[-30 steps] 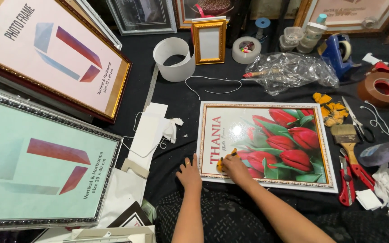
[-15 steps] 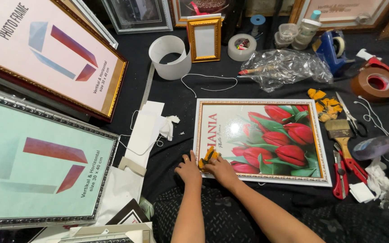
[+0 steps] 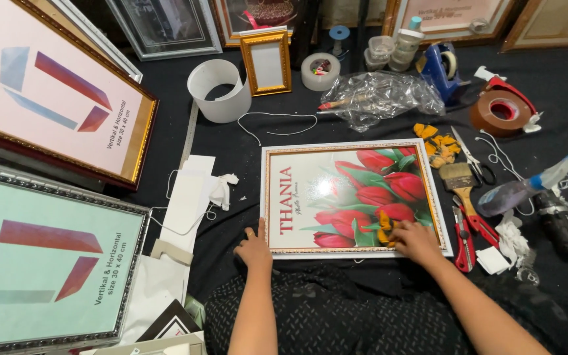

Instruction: The person wipes the glass of a picture frame using a yellow and black cloth.

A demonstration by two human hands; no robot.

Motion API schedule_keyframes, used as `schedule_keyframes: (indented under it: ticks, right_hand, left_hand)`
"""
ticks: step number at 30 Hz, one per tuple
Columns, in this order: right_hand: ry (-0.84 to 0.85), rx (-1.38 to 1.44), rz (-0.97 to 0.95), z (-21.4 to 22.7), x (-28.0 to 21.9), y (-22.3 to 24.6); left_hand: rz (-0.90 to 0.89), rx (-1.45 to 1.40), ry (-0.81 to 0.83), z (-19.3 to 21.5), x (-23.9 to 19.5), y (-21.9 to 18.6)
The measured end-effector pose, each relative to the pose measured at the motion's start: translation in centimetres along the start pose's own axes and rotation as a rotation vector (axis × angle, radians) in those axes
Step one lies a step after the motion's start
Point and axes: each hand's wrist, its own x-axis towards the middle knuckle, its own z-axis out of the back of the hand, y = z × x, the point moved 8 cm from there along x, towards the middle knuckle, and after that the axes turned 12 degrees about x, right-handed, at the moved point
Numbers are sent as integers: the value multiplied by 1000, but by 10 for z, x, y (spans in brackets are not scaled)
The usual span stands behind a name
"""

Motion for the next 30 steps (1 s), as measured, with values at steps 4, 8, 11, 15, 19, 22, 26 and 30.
schedule_keyframes:
  ticks: [4, 8, 11, 15, 19, 22, 26, 30]
  right_hand:
    - [-107, -123, -286, -7, -11, -97]
    - [-248, -81, -223, -33, -1, -86]
    - [-274, 55, -126, -26, 0, -37]
    - [-241, 155, 8, -33, 11, 39]
    - [-235, 251, 283, -57, 30, 132]
    - [-236, 296, 471, -68, 42, 217]
    - [-199, 414, 595, -77, 62, 298]
    - [-288, 315, 647, -56, 74, 320]
  left_hand:
    - [4, 24, -16, 2, 4, 1]
    - [5, 16, 1, 4, 4, 0]
    - [8, 18, 9, 5, 8, 0]
    - [-21, 40, 6, 10, 17, 2]
    - [-33, 43, 37, 5, 29, 1]
    - [-32, 61, 59, 11, 23, -2]
    - [-17, 64, 75, 13, 20, -2]
    - [3, 121, 94, -3, 37, -11]
